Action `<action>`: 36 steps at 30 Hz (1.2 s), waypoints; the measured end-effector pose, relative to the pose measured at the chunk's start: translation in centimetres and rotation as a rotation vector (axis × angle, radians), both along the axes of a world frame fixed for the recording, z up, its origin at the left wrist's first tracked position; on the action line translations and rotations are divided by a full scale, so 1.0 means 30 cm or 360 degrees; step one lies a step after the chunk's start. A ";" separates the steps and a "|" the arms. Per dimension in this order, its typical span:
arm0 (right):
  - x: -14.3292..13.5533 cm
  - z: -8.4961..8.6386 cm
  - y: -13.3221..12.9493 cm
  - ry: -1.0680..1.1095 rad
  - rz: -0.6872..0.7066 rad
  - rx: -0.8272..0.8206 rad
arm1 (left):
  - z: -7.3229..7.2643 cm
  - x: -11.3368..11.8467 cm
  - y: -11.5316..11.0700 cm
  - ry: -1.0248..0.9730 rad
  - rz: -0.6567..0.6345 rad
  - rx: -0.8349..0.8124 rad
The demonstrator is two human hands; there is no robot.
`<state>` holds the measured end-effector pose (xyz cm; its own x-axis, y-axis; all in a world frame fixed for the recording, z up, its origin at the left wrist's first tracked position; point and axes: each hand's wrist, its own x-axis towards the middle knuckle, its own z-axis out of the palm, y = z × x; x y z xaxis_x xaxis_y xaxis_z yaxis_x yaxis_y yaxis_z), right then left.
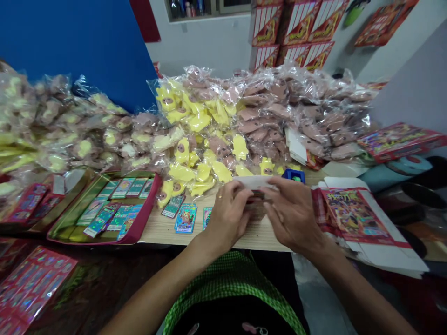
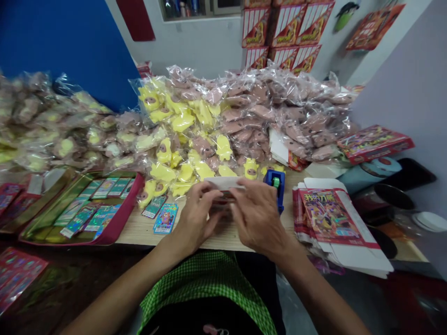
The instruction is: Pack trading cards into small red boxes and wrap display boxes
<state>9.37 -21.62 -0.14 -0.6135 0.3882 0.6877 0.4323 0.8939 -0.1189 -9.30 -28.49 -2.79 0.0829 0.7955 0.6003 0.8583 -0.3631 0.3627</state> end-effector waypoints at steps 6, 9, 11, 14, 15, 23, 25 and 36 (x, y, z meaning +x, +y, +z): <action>0.027 -0.142 0.007 0.0396 0.0017 -0.0490 | -0.079 -0.052 0.032 -0.0550 -0.0012 0.0153; 0.001 -0.181 0.037 0.0560 -0.0008 -0.0598 | -0.100 -0.049 0.066 -0.0918 -0.0072 0.0068; -0.009 -0.186 0.057 0.0603 -0.0058 -0.0643 | -0.115 -0.040 0.081 -0.1180 -0.0154 0.0014; -0.006 -0.192 0.068 0.0555 -0.0030 -0.0677 | -0.141 -0.030 0.088 -0.1437 -0.0250 -0.0002; -0.002 -0.198 0.067 0.0590 0.0007 -0.0676 | -0.149 -0.030 0.086 -0.1465 -0.0265 -0.0003; 0.035 -0.180 0.039 0.0346 -0.0008 -0.0241 | -0.163 -0.033 0.052 -0.1064 -0.0286 0.0312; 0.040 -0.146 0.038 0.0255 0.0068 -0.0224 | -0.151 -0.026 0.045 -0.1018 -0.0316 0.0362; 0.053 -0.114 -0.008 0.0498 0.0150 -0.0759 | -0.093 -0.014 0.032 -0.1484 -0.0389 -0.0145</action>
